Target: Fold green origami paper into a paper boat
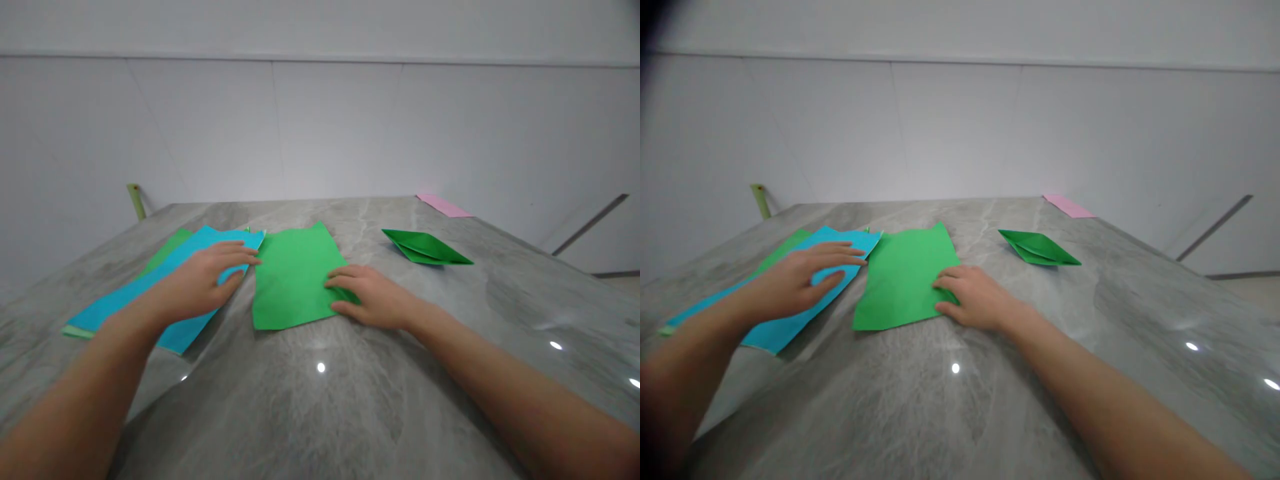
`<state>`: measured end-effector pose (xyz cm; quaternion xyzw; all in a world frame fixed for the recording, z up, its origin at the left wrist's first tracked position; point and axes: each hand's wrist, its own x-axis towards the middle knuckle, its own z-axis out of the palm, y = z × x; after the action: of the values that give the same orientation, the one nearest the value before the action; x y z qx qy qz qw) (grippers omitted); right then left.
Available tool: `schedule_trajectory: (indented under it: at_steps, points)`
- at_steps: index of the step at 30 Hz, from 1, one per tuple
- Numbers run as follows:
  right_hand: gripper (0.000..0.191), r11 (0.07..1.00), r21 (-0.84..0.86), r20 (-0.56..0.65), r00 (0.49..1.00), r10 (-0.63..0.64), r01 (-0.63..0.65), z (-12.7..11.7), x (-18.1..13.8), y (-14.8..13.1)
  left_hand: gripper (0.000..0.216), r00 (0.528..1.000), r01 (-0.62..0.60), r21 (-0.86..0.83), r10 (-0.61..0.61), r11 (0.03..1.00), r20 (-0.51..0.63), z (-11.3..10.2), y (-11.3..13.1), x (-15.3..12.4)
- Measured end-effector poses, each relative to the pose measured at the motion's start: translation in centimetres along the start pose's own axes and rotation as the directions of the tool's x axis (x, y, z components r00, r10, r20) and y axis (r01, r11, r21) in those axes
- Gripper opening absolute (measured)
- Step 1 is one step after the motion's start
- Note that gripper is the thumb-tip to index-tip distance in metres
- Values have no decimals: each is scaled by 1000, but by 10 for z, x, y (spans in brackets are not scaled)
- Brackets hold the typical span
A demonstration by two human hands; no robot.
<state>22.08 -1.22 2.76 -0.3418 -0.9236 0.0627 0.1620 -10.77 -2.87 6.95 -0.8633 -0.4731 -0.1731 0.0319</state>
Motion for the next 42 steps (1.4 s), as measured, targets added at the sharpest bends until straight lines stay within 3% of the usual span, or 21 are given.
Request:
schedule_trajectory:
  at_steps: [2,4,7,9,11,13,14,16,18,20,22,24,27,30,33,36,39,42]
  points:
    - [33,1000,7,79,997,-22,21,2,0,-6,41,985,11,51,-20,999,172,34,-7,6]
    - [26,1000,2,126,992,4,-4,-2,-1,-12,45,965,93,83,-110,992,237,57,-23,8]
    - [26,999,40,151,988,19,-26,-8,-4,-15,49,960,130,136,-159,982,230,68,-45,10]
    - [24,998,55,75,997,23,-27,-5,-6,-15,50,971,165,136,-185,977,150,67,-45,13]
    - [38,998,54,30,999,15,-17,3,-7,-15,51,988,153,77,-155,985,16,66,-31,18]
    - [58,997,80,111,994,-8,-1,13,-7,-16,52,997,48,-6,-48,999,-54,68,-7,21]
    - [64,995,102,172,985,-22,5,18,-6,-17,53,1000,-23,-37,23,999,-9,71,6,22]
    - [69,990,139,250,967,-51,17,24,-4,-16,57,970,-147,-63,157,987,187,78,30,22]
    - [68,992,125,265,964,-28,-5,28,-1,-10,67,929,-143,-40,148,989,339,84,46,20]
    - [68,993,47,264,960,91,-107,29,2,1,71,911,-134,-23,132,991,391,87,52,19]
    - [72,957,-60,239,927,290,-284,29,4,14,72,919,-102,-11,99,995,382,87,52,18]
    - [76,876,-139,196,854,482,-462,29,4,25,72,933,-42,0,40,999,358,87,48,17]
    - [78,777,-184,110,772,625,-602,27,3,28,71,943,70,27,-75,997,325,90,39,19]
    - [72,757,-171,-17,770,637,-630,23,3,20,74,952,188,53,-195,981,235,97,33,24]
    - [62,741,-139,-102,754,649,-657,20,6,15,69,928,327,102,-340,939,151,102,32,31]
    - [61,731,-49,-171,727,666,-681,21,8,19,66,926,351,110,-362,930,107,104,36,36]
    - [60,725,147,-236,688,686,-672,25,8,27,60,932,348,70,-353,935,84,102,37,39]
    - [49,760,289,-266,713,648,-582,29,7,35,55,935,345,1,-344,939,89,99,33,38]
